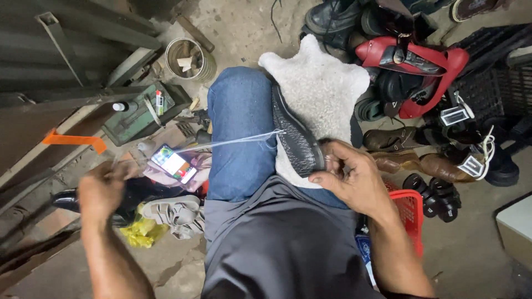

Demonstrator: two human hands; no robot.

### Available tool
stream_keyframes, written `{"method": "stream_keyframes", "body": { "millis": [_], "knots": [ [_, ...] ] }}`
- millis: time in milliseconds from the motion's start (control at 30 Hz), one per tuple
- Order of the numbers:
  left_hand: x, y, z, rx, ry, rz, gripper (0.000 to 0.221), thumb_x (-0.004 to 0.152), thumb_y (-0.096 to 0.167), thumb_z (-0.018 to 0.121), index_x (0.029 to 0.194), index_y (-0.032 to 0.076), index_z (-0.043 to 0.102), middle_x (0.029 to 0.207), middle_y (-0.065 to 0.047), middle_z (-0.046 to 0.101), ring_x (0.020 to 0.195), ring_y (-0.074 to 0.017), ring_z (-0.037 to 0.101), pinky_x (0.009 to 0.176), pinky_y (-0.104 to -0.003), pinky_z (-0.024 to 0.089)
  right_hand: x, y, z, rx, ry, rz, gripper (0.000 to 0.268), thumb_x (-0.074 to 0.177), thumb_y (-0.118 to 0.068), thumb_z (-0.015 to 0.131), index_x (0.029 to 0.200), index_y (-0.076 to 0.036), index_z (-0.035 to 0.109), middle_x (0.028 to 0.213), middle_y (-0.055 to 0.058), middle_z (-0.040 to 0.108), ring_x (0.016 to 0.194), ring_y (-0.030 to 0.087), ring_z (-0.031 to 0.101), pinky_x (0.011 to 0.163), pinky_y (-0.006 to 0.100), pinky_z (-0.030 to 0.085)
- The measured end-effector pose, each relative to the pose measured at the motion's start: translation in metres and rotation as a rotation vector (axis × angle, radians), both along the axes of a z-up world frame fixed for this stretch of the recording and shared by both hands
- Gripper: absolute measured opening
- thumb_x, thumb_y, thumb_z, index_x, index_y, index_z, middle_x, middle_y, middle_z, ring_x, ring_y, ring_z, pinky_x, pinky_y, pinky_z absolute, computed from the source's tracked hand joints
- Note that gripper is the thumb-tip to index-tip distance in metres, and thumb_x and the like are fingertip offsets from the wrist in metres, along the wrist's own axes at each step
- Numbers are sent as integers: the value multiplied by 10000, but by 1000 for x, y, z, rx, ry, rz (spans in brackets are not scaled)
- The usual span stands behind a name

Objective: Hand-sewing a replacement rubber sole onto a shoe using a stitching awl and thread.

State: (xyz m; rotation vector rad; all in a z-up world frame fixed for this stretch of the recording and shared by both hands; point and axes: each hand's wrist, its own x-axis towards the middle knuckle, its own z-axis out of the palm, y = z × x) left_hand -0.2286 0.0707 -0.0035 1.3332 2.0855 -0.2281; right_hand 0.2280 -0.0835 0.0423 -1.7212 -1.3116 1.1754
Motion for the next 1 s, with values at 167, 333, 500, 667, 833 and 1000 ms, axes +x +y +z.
{"method": "stream_keyframes", "body": {
  "millis": [167, 333, 500, 667, 833, 1000],
  "knots": [
    [-120, -20, -95, 92, 370, -135, 389, 1149, 397, 587, 1148, 74, 803, 1042, -264, 773, 949, -483, 722, 803, -541, 547, 37, -14, -26, 110, -50, -376, 157, 1003, -179, 672, 871, -115, 618, 849, 5, 623, 777, 115, 552, 711, 280, 458],
    [-28, -30, -83, 22, 384, -136, 423, 999, 393, 665, 1383, 216, 680, 1119, -222, 766, 991, -449, 729, 800, -551, 588, 41, 1, -11, 183, -531, -300, 301, 1093, -312, 627, 1071, -12, 620, 1196, 164, 556, 1176, 305, 536, 1011, 464, 469],
    [134, -42, -9, 585, -662, -345, 332, 1041, 174, 588, 1341, 30, 588, 1262, -177, 580, 1218, -319, 567, 993, -414, 497, -14, 28, -13, 472, -729, 60, 404, 1025, -315, 669, 1323, -47, 615, 1433, 215, 542, 1405, 378, 412, 1211, 591, 319],
    [210, -47, 21, 443, -831, -449, 348, 912, 120, 726, 1254, 64, 689, 1136, -182, 700, 999, -443, 695, 760, -507, 608, -34, 39, -5, 397, -596, 138, 60, 980, -80, 671, 1022, -37, 668, 1442, 197, 558, 1428, 481, 390, 1179, 606, 323],
    [224, -62, 1, 241, -1021, -363, 248, 932, 133, 682, 1164, 114, 767, 948, -106, 799, 968, -372, 754, 779, -459, 605, -17, 22, -5, 292, 355, -158, 437, 1001, -236, 534, 615, -31, 538, 1044, 305, 684, 1186, 480, 636, 1056, 563, 468],
    [239, -72, -8, 303, -998, -401, 282, 936, 156, 655, 1192, 217, 756, 751, -31, 756, 848, -283, 773, 708, -409, 608, 16, 10, -21, 162, 322, -6, 874, 743, -568, 749, 1308, 80, 594, 816, 250, 664, 589, 211, 569, 526, 315, 464]
  ]
}}
